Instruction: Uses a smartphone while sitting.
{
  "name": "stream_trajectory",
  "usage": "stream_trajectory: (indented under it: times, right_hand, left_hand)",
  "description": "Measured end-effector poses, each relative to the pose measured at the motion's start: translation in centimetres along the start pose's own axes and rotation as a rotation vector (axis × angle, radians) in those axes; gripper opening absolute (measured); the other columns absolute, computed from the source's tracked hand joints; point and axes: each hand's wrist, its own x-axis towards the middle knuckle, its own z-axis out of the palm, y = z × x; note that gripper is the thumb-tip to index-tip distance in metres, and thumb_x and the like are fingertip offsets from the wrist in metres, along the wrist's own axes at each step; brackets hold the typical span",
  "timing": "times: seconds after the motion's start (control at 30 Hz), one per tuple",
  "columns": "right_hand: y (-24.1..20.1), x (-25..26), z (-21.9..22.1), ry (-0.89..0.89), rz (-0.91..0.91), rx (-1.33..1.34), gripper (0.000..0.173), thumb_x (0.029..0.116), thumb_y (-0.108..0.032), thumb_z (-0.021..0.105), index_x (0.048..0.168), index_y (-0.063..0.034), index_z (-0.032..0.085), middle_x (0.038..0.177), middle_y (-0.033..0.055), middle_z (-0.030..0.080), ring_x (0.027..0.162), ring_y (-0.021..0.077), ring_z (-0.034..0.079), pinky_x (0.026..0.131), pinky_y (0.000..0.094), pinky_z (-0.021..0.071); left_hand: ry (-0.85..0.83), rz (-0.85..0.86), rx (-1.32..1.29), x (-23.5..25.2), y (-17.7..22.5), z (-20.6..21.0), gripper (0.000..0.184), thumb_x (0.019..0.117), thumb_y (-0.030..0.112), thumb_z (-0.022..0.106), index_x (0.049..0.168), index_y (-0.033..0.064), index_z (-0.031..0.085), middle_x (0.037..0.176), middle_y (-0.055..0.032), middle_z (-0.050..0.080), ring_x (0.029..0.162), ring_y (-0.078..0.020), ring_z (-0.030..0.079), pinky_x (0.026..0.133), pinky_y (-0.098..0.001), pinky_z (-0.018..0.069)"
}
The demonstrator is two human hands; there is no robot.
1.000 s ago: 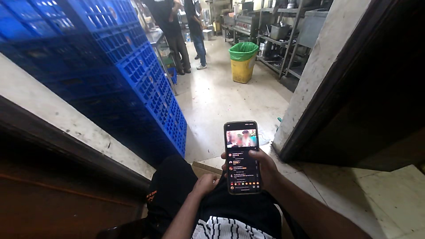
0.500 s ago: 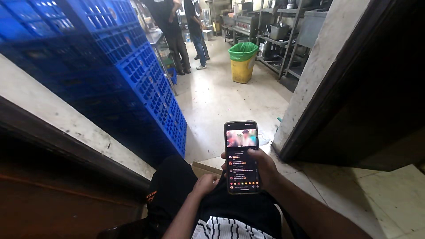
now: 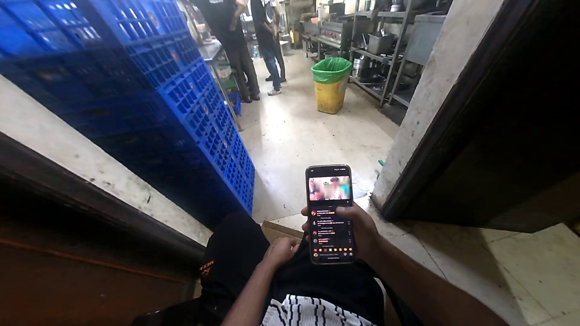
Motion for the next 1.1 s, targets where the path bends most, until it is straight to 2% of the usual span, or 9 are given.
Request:
stream_trajectory:
  times: [0.17,0.37,0.47,0.57,0.67,0.73,0.9,1.1]
  right_hand:
    - [-0.09,-0.13,0.39,0.077,-0.018,-0.021,0.062,0.0794,-0.029,0.077,0.130,-0.0055,0.049,0.110,0.0241,0.071,0.093,0.0379,0.073,0.082,0.0534,0.0606]
    - [0.00,-0.08,0.05,0.029,-0.003,0.029,0.064,0.0783,-0.031,0.079,0.130,-0.0065,0.052,0.113,0.0243,0.070,0.095,0.0380,0.073,0.083,0.0537,0.0601]
    - [-0.12,-0.15,0.29,0.022,0.003,0.018,0.068,0.0780,-0.044,0.081,0.130,-0.0094,0.054,0.113,0.0222,0.071,0.095,0.0354,0.073,0.083,0.0508,0.0607]
    - [-0.16,-0.31,0.61,0.074,-0.019,-0.055,0.082,0.0756,-0.061,0.078,0.133,-0.0089,0.050,0.111,0.0193,0.071,0.093,0.0315,0.073,0.082,0.0477,0.0615]
    - [-0.21,-0.37,0.64,0.062,-0.017,-0.053,0.084,0.0756,-0.070,0.074,0.130,-0.0103,0.054,0.113,0.0178,0.072,0.097,0.0309,0.074,0.084,0.0472,0.0615]
    - [-0.21,-0.33,0.69,0.050,-0.014,-0.046,0.080,0.0763,-0.072,0.072,0.127,-0.0115,0.058,0.113,0.0175,0.072,0.097,0.0306,0.074,0.084,0.0473,0.0615]
    - [-0.09,-0.09,0.29,0.009,0.007,-0.031,0.081,0.0783,-0.071,0.071,0.129,-0.0107,0.055,0.115,0.0192,0.070,0.099,0.0327,0.073,0.086,0.0496,0.0601]
    - [-0.06,-0.14,0.24,-0.005,-0.019,-0.057,0.079,0.0794,-0.072,0.068,0.129,-0.0119,0.059,0.116,0.0179,0.071,0.099,0.0309,0.073,0.087,0.0483,0.0602]
  left_hand:
    - [0.002,-0.001,0.008,-0.09,0.11,-0.06,0.045,0.1105,0.037,0.045,0.124,0.0002,0.068,0.126,-0.0235,0.069,0.123,-0.0385,0.064,0.106,-0.0584,0.0475]
    - [-0.004,-0.003,0.014,-0.04,0.04,-0.02,0.045,0.1102,0.037,0.046,0.124,0.0006,0.068,0.126,-0.0234,0.069,0.123,-0.0381,0.064,0.106,-0.0588,0.0477]
    - [-0.010,-0.002,0.026,0.04,0.05,0.01,0.045,0.1106,0.036,0.045,0.126,0.0002,0.067,0.129,-0.0240,0.068,0.126,-0.0391,0.063,0.107,-0.0592,0.0468]
    - [-0.008,0.001,0.016,0.03,0.08,-0.08,0.044,0.1108,0.035,0.045,0.124,-0.0006,0.068,0.128,-0.0247,0.068,0.125,-0.0396,0.063,0.107,-0.0596,0.0465]
    - [-0.007,-0.002,0.017,-0.04,0.17,-0.17,0.044,0.1107,0.035,0.045,0.124,-0.0008,0.068,0.127,-0.0246,0.068,0.125,-0.0391,0.063,0.107,-0.0593,0.0467]
    - [-0.011,-0.005,0.014,-0.17,0.28,-0.22,0.044,0.1110,0.034,0.044,0.124,-0.0009,0.068,0.127,-0.0247,0.068,0.125,-0.0392,0.063,0.107,-0.0593,0.0465]
    - [-0.015,-0.003,0.022,-0.21,0.31,-0.26,0.044,0.1110,0.035,0.044,0.123,-0.0001,0.068,0.126,-0.0241,0.068,0.124,-0.0390,0.064,0.106,-0.0590,0.0472]
    - [-0.014,-0.007,0.011,-0.09,0.17,-0.15,0.045,0.1110,0.035,0.044,0.124,-0.0004,0.068,0.127,-0.0241,0.068,0.124,-0.0391,0.064,0.106,-0.0596,0.0471]
